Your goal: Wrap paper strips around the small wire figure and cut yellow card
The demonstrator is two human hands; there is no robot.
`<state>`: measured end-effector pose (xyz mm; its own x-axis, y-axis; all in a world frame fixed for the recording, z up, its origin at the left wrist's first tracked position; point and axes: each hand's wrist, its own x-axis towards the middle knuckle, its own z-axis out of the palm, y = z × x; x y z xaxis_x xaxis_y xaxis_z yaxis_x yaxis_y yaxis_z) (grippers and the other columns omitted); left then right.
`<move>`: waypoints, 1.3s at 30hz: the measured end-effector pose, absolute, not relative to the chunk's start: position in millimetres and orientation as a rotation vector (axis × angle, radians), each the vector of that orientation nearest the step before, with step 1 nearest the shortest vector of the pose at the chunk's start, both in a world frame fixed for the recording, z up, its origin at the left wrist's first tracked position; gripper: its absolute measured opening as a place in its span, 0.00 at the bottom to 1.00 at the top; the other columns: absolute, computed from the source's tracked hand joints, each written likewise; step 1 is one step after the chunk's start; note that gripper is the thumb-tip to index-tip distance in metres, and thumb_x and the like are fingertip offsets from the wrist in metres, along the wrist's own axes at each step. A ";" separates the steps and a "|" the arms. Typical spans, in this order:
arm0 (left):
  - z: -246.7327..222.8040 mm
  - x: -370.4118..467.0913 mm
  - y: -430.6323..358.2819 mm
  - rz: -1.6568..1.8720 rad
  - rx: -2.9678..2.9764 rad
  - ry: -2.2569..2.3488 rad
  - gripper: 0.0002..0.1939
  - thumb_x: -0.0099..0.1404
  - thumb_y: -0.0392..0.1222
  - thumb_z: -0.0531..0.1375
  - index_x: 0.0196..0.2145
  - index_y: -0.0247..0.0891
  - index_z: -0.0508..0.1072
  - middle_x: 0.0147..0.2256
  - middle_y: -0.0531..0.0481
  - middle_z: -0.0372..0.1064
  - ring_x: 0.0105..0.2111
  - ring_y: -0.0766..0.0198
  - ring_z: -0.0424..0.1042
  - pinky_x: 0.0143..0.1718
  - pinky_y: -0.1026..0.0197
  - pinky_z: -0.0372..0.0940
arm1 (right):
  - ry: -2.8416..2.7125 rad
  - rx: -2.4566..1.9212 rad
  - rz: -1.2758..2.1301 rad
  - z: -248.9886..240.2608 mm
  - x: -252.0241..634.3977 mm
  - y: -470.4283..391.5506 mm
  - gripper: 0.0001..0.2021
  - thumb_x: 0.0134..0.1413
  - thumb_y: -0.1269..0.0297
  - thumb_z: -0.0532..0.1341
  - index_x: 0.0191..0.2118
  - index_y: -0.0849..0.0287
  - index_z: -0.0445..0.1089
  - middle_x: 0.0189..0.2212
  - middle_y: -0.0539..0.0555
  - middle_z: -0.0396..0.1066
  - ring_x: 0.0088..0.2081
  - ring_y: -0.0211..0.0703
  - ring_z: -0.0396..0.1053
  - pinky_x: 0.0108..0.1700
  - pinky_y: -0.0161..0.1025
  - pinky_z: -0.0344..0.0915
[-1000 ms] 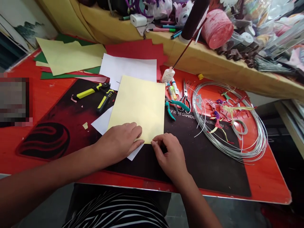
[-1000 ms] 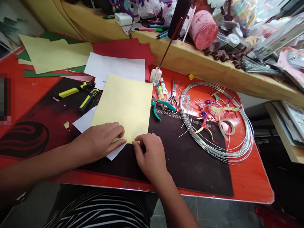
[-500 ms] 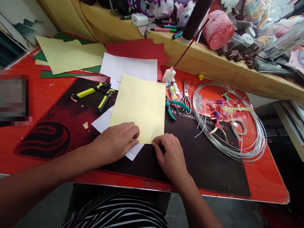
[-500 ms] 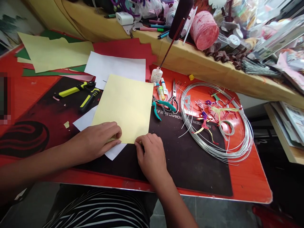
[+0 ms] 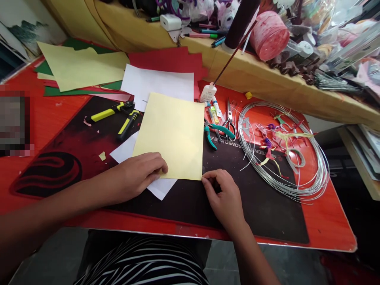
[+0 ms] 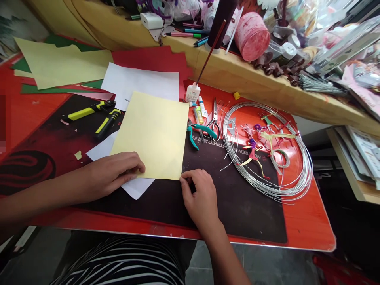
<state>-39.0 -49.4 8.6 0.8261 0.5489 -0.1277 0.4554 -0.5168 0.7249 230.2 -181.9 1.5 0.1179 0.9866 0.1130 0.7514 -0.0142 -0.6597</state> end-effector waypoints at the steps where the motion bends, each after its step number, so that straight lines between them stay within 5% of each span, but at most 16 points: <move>1: 9.2 -39.5 -48.4 0.156 2.188 0.725 0.10 0.76 0.37 0.51 0.44 0.41 0.72 0.43 0.47 0.73 0.42 0.57 0.72 0.45 0.56 0.65 | -1.644 -1.812 0.542 2.2 230.1 -181.3 0.06 0.70 0.68 0.62 0.39 0.54 0.74 0.32 0.51 0.75 0.35 0.48 0.69 0.41 0.45 0.63; 8: 9.8 -27.2 -56.6 0.096 2.317 0.820 0.07 0.76 0.45 0.57 0.44 0.40 0.71 0.43 0.47 0.72 0.41 0.55 0.72 0.41 0.54 0.63 | -1.741 -1.816 0.483 0.5 227.5 -176.9 0.05 0.71 0.67 0.62 0.39 0.54 0.74 0.34 0.52 0.76 0.36 0.48 0.70 0.42 0.46 0.62; 18: 3.5 -31.5 -58.6 0.133 2.238 0.854 0.08 0.75 0.37 0.50 0.42 0.41 0.70 0.41 0.47 0.71 0.40 0.56 0.70 0.42 0.53 0.63 | -1.838 -1.815 0.405 -4.6 227.5 -178.2 0.05 0.71 0.70 0.62 0.41 0.55 0.73 0.35 0.53 0.76 0.37 0.50 0.68 0.43 0.47 0.60; 28: 7.3 -33.0 -55.1 0.154 2.165 0.823 0.10 0.77 0.39 0.50 0.42 0.42 0.71 0.41 0.47 0.72 0.41 0.57 0.71 0.43 0.54 0.64 | -1.805 -1.804 0.419 -2.6 226.9 -179.7 0.06 0.71 0.71 0.62 0.41 0.54 0.73 0.35 0.52 0.76 0.37 0.49 0.69 0.42 0.47 0.61; 39: 2.4 -21.9 -61.8 0.131 2.312 0.904 0.06 0.73 0.45 0.59 0.39 0.41 0.68 0.40 0.48 0.71 0.40 0.54 0.71 0.40 0.54 0.63 | -1.810 -1.825 0.401 -3.0 223.3 -178.6 0.05 0.71 0.69 0.63 0.41 0.54 0.74 0.35 0.53 0.77 0.38 0.51 0.69 0.43 0.47 0.60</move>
<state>-21.9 -61.8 2.4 0.7582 0.6382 -0.1337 0.5739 -0.5558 0.6015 223.3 -178.6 -3.0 0.0568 0.9859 0.1572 0.8273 0.0417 -0.5602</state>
